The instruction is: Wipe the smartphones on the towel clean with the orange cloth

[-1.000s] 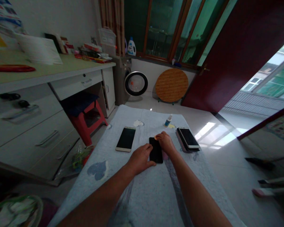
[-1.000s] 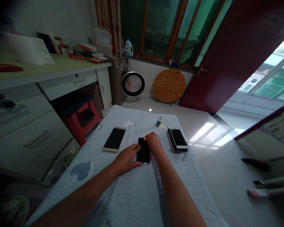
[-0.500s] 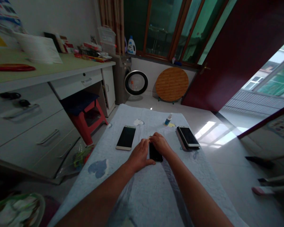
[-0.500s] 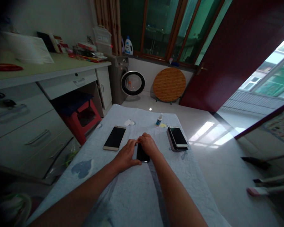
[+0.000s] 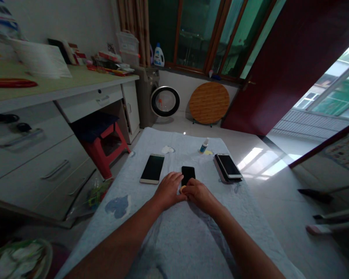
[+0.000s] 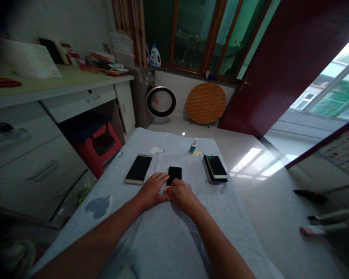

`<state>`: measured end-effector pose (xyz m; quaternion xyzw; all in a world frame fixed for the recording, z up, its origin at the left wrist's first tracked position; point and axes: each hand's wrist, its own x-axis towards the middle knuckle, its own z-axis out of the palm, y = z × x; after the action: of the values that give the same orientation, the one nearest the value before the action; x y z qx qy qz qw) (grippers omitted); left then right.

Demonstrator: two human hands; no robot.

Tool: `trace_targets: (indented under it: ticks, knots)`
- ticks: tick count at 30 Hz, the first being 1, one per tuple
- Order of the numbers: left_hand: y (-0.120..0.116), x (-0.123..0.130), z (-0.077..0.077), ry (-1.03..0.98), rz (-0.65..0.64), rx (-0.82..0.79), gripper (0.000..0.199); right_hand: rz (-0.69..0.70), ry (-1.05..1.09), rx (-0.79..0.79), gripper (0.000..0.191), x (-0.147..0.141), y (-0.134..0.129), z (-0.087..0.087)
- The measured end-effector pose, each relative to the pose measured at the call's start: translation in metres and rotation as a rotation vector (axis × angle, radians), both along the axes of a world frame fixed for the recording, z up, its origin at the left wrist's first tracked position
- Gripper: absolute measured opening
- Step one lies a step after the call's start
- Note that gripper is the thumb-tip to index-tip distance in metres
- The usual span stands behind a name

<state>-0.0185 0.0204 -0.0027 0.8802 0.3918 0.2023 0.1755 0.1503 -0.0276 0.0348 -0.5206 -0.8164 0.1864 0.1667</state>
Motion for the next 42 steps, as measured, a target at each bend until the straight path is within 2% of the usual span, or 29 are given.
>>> trace_targets:
  ticks: [4, 14, 19, 22, 24, 30, 33, 37, 42]
  knots:
    - [-0.001, -0.001, 0.005, 0.014, -0.005, 0.014, 0.068, -0.078, -0.021, 0.026, 0.022, 0.001, 0.015, -0.005]
    - [-0.002, -0.001, 0.01, 0.023, -0.027, 0.018, 0.066, -0.327, -0.14, 0.076, 0.027, 0.015, 0.08, -0.011]
    - [-0.002, -0.002, 0.011, -0.003, -0.028, 0.009, 0.063, -0.267, -0.157, 0.086, 0.028, -0.001, 0.095, -0.012]
    - [-0.002, -0.002, 0.012, -0.012, -0.029, 0.0, 0.064, -0.195, -0.166, 0.081, 0.027, -0.01, 0.097, -0.011]
    - [-0.003, -0.002, 0.013, -0.009, -0.024, 0.002, 0.063, -0.196, -0.164, 0.079, 0.027, -0.008, 0.097, -0.011]
    - [-0.006, -0.001, 0.014, 0.021, 0.009, 0.034, 0.067, -0.37, -0.141, 0.088, 0.028, 0.018, 0.095, -0.015]
    - [-0.005, -0.001, 0.013, 0.023, 0.009, 0.03, 0.068, -0.403, -0.123, 0.106, 0.027, 0.02, 0.093, -0.018]
    - [-0.003, -0.001, 0.01, 0.007, -0.007, 0.01, 0.068, -0.335, -0.093, 0.118, 0.026, 0.01, 0.085, -0.019]
    - [-0.002, 0.0, 0.004, -0.066, 0.017, 0.004, 0.083, -0.223, -0.086, 0.088, 0.026, 0.001, 0.064, -0.014]
